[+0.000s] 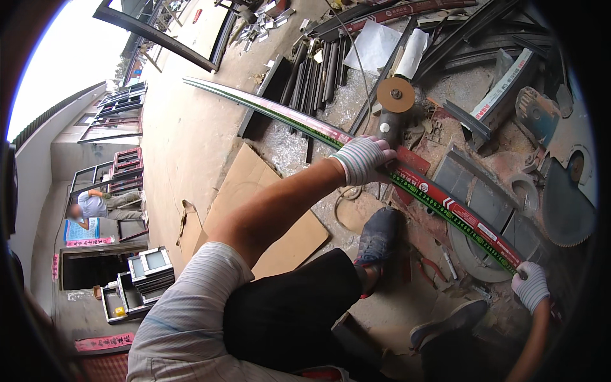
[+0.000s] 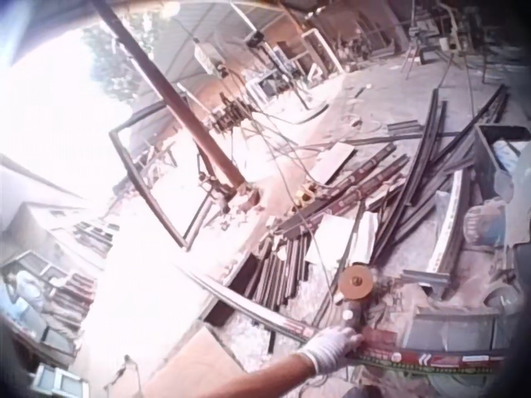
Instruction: The person measures a long aluminum profile with a tape measure, marks it with a marker, and cuts it using a miter saw. The person repeats the process for another profile.
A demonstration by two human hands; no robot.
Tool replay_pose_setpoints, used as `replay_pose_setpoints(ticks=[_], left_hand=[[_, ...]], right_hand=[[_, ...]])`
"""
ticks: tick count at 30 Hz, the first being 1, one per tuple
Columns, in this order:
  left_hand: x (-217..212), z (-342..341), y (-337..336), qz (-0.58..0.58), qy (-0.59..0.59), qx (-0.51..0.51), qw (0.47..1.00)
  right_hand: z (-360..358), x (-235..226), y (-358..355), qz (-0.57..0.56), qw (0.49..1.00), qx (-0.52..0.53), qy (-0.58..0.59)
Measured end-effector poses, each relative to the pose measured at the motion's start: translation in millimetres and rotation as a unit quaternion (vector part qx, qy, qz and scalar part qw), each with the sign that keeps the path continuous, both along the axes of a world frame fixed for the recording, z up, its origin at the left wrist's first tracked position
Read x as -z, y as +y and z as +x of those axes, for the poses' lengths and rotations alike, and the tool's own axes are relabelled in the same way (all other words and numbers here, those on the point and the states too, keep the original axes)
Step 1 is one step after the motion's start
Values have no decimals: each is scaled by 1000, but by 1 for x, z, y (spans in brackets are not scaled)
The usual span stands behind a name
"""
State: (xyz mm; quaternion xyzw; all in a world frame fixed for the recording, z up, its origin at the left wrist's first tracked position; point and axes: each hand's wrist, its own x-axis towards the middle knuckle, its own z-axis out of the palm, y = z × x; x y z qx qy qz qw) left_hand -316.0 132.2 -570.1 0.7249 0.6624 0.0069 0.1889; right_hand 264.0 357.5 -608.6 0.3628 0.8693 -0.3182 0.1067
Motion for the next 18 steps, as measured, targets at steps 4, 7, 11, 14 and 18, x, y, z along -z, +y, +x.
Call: replay_pose_setpoints(ticks=[4, 7, 11, 14, 18], left_hand=[[2, 2, 1, 17, -5, 5, 1000], [3, 1, -2, 18, -10, -5, 1000], [7, 2, -4, 36, -11, -1, 999], [7, 6, -8, 54, 2, 0, 999], [12, 9, -5, 56, 4, -9, 998]], right_hand=[[-11, -16, -5, -6, 999, 9, -46], [-41, -48, -11, -34, 998, 10, -61], [-52, -55, -11, -76, 995, 12, -70], [-62, -66, -11, -95, 990, 18, -101], [-55, -64, -10, -100, 988, 35, -115]])
